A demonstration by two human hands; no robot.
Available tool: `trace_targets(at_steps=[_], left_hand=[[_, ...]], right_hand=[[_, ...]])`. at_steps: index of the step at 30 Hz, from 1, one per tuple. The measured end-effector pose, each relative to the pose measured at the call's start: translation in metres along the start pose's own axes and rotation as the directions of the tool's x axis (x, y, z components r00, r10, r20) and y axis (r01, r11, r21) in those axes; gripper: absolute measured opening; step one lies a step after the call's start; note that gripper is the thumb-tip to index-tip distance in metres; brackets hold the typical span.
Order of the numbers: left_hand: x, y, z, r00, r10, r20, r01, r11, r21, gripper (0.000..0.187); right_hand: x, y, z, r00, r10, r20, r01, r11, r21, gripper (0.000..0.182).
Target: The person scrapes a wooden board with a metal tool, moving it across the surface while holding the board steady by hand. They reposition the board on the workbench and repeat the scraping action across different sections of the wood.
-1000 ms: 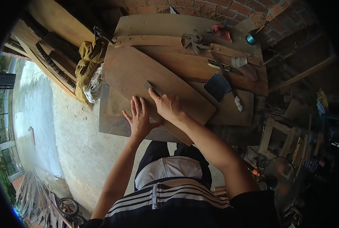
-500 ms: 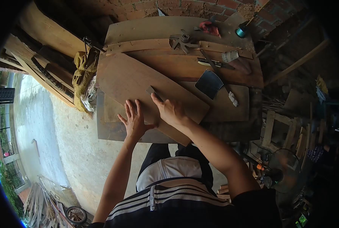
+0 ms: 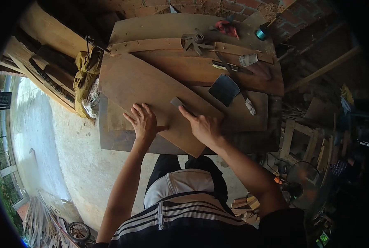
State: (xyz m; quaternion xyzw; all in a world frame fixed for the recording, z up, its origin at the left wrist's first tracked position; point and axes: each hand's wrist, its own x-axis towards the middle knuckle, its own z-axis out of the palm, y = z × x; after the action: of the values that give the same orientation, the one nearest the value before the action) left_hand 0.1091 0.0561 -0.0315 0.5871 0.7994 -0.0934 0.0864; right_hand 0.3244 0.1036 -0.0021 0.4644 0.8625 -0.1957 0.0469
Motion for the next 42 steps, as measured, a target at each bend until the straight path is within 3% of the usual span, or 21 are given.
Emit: trace_targets(at_steps=[6,10,11,16,17,19,20,21,22,23,25,26,28,30,31,32,35,36,38,40,42], left_hand=[[-0.004,-0.002,-0.001,0.999,0.035,-0.029,-0.035,0.999,0.000,0.137],[-0.001,-0.003,-0.002,1.000,-0.024,0.008,0.025,0.999,-0.042,0.138],[-0.001,-0.001,-0.006,1.000,-0.017,0.019,0.018,0.999,-0.048,0.138],[0.001,0.000,-0.002,1.000,-0.023,-0.018,0.022,0.997,-0.072,0.138],[-0.001,-0.002,-0.013,0.997,-0.036,0.064,0.041,0.996,-0.080,0.133],[-0.013,-0.024,0.003,0.999,-0.009,-0.046,-0.004,0.965,-0.264,0.125],[-0.019,-0.047,0.002,0.990,-0.109,0.084,0.134,0.902,-0.410,0.118],[-0.034,-0.071,-0.006,0.936,-0.323,0.140,0.345,0.766,-0.543,0.109],[-0.051,-0.141,0.057,0.921,-0.384,-0.068,0.186,0.585,-0.789,0.101],[-0.078,-0.176,0.031,0.782,-0.615,0.103,0.399,0.366,-0.841,0.098],[-0.145,-0.298,0.063,0.482,-0.874,-0.067,0.485,0.329,-0.810,0.096],[-0.172,-0.310,0.041,0.332,-0.938,-0.097,0.576,0.283,-0.767,0.094],[-0.179,-0.314,0.058,0.504,-0.856,-0.116,0.706,0.486,-0.516,0.090],[-0.129,-0.209,0.040,0.827,-0.562,-0.026,0.470,0.714,-0.519,0.089],[-0.102,-0.148,0.016,0.893,-0.436,0.114,0.427,0.737,-0.524,0.098],[-0.080,-0.100,0.007,0.943,-0.301,0.140,0.331,0.821,-0.465,0.103],[-0.037,-0.023,0.001,0.999,-0.030,-0.024,0.021,0.950,-0.312,0.113],[-0.027,-0.016,0.001,0.998,-0.056,-0.023,0.045,0.942,-0.332,0.113],[-0.016,-0.010,0.000,0.997,-0.044,0.060,0.053,0.987,-0.153,0.121],[-0.016,-0.013,0.002,0.996,-0.068,0.062,0.079,0.980,-0.185,0.123],[-0.014,-0.012,0.006,0.998,-0.048,-0.031,0.042,0.983,-0.179,0.123]], right_hand=[[0.058,-0.016,0.019,0.986,-0.058,-0.158,0.066,0.997,0.046,0.069],[-0.010,0.011,-0.004,0.999,-0.005,0.050,0.005,1.000,-0.002,0.071],[-0.011,0.012,-0.007,0.996,-0.064,0.056,0.064,0.998,0.003,0.071],[0.033,-0.012,-0.009,0.997,-0.054,0.061,0.054,0.999,0.000,0.070],[0.052,-0.017,0.000,0.997,-0.077,0.017,0.077,0.997,0.014,0.069],[0.088,-0.033,0.011,0.994,-0.108,-0.013,0.108,0.994,0.024,0.066],[0.099,-0.037,0.011,0.995,-0.103,0.006,0.103,0.994,0.021,0.065],[0.104,-0.037,0.010,0.997,-0.077,-0.003,0.077,0.997,0.027,0.065],[0.104,-0.035,0.012,0.995,-0.098,-0.020,0.099,0.995,0.025,0.066],[0.100,-0.031,0.016,0.991,-0.127,-0.030,0.128,0.992,0.021,0.066],[0.084,-0.021,0.018,0.992,-0.120,-0.035,0.122,0.991,0.048,0.065],[0.079,-0.019,0.020,0.990,-0.130,-0.052,0.134,0.989,0.068,0.064],[0.079,-0.020,0.029,0.984,-0.157,-0.087,0.162,0.985,0.053,0.059],[0.086,-0.026,0.029,0.979,-0.128,-0.158,0.147,0.983,0.113,0.053],[0.088,-0.030,0.020,0.983,-0.127,-0.135,0.142,0.984,0.106,0.049],[0.087,-0.028,0.021,0.981,-0.143,-0.130,0.156,0.983,0.095,0.049],[0.067,-0.008,0.022,0.964,-0.207,-0.165,0.230,0.963,0.138,0.053],[0.050,0.000,0.016,0.970,-0.210,-0.126,0.222,0.971,0.092,0.055],[0.009,0.017,0.011,0.969,-0.239,-0.064,0.241,0.970,0.034,0.057],[-0.018,0.025,0.007,0.976,-0.215,-0.041,0.216,0.975,0.045,0.060],[-0.011,0.017,0.006,0.980,-0.201,0.000,0.201,0.979,0.040,0.060]])
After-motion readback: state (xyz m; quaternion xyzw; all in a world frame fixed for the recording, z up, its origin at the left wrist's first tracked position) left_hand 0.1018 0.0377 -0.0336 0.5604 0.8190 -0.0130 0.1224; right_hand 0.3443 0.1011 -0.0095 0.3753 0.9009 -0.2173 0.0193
